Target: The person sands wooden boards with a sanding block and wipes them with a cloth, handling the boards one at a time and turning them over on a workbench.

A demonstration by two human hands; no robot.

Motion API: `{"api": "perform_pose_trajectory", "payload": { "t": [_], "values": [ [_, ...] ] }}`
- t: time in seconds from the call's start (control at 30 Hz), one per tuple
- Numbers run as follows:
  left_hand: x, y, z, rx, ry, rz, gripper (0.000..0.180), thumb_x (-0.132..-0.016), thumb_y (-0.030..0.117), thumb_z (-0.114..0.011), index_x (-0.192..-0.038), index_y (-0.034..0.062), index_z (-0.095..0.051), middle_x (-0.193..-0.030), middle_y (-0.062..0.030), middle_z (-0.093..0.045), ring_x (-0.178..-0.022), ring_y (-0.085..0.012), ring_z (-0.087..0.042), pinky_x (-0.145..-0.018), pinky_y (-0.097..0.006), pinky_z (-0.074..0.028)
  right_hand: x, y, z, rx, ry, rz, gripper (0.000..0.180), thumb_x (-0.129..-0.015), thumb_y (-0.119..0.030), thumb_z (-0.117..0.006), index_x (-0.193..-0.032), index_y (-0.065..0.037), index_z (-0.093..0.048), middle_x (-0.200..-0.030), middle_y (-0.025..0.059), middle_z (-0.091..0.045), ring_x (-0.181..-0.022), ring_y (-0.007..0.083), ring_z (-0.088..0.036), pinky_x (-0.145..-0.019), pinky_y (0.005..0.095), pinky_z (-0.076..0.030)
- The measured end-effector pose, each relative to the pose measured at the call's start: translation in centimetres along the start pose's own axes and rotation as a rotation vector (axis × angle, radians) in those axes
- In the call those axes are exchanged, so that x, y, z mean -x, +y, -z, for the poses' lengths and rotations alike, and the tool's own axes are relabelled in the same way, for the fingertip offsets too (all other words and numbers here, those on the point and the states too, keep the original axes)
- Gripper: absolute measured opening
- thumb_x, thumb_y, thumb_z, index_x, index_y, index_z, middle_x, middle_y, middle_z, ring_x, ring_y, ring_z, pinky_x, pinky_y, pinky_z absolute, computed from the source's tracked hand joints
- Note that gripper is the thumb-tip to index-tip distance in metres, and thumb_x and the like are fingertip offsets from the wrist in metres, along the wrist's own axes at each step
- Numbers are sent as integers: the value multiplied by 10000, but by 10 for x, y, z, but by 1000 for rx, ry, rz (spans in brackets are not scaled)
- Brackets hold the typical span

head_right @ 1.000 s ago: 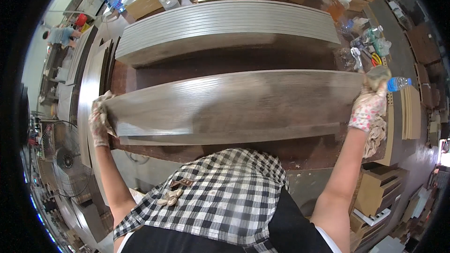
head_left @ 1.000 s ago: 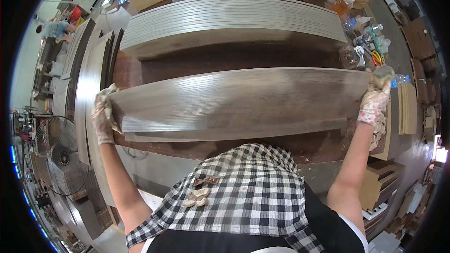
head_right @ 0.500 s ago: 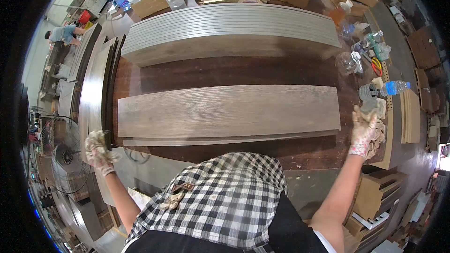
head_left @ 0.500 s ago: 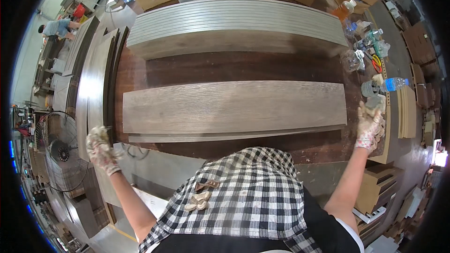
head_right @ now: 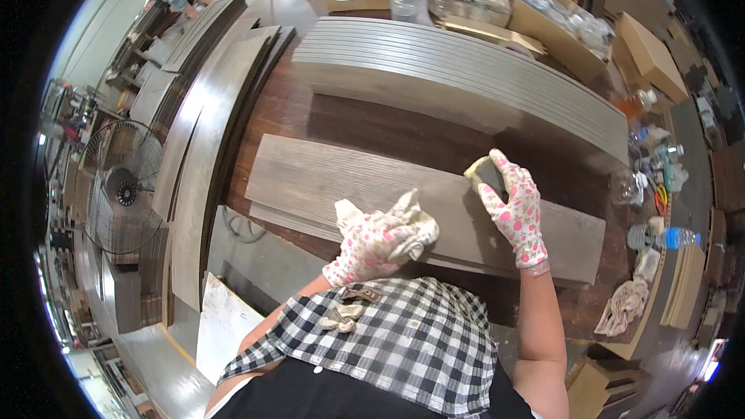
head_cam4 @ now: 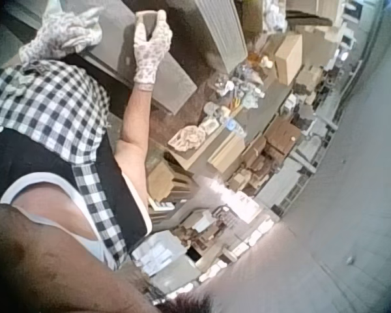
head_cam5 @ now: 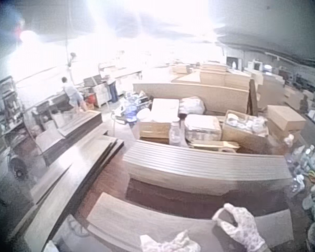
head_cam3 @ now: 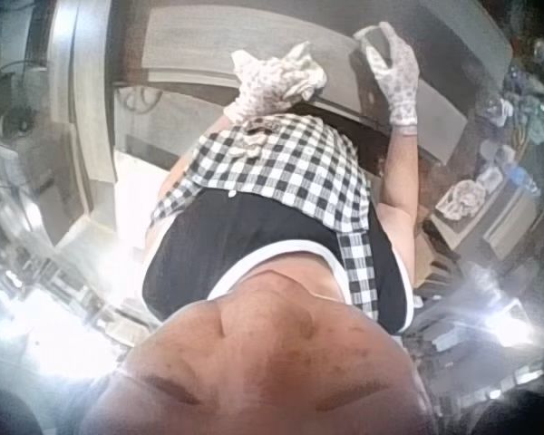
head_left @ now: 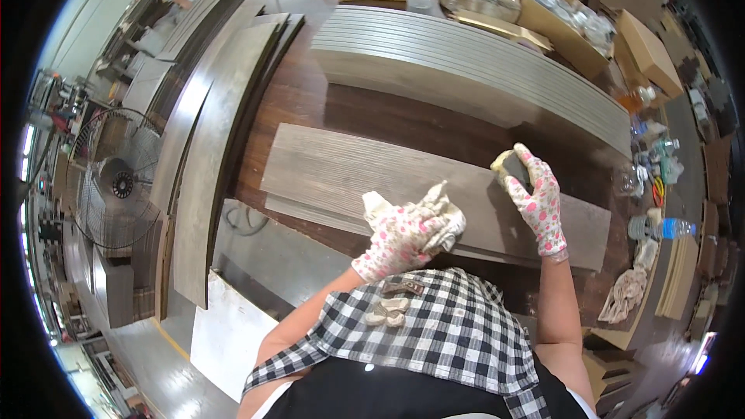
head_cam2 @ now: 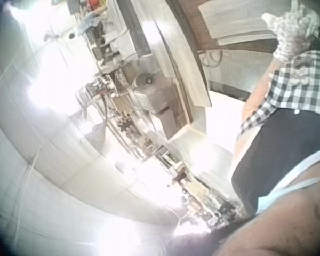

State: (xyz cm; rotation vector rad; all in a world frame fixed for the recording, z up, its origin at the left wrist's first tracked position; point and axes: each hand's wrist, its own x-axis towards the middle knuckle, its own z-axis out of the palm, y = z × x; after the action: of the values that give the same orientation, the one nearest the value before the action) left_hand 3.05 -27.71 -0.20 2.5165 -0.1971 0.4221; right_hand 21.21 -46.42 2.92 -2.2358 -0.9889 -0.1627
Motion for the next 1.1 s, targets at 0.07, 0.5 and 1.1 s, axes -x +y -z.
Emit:
{"api": "perform_pose_trajectory", "payload": {
  "t": [0.07,0.5,1.1],
  "values": [
    [3,-13,-5,38,-216,33,449,-708,284,-660,-1113,109,-573,-1101,-118,-562,-919,-283,-565,-794,-378,-462,-14,-16,-17,17,-120,16,477,-729,-196,-659,-1165,-43,-542,-1009,137,-604,-915,287,-563,-821,372,-453],
    [9,-20,-29,567,-115,-65,248,-732,192,-554,-963,105,-565,-894,-79,-544,-848,-258,-541,-781,-360,-442,-140,-166,-196,-69,-377,438,430,-790,-317,-583,-1129,-61,-516,-953,116,-593,-941,274,-541,-821,398,-424],
    [21,-42,-18,313,-197,-122,443,-661,241,-679,-1087,157,-592,-1049,-75,-578,-912,-227,-545,-788,-354,-466,-34,-2,6,158,-443,60,496,-791,-271,-599,-1230,-70,-486,-1139,153,-559,-1059,306,-517,-920,381,-402]
  ]
}}
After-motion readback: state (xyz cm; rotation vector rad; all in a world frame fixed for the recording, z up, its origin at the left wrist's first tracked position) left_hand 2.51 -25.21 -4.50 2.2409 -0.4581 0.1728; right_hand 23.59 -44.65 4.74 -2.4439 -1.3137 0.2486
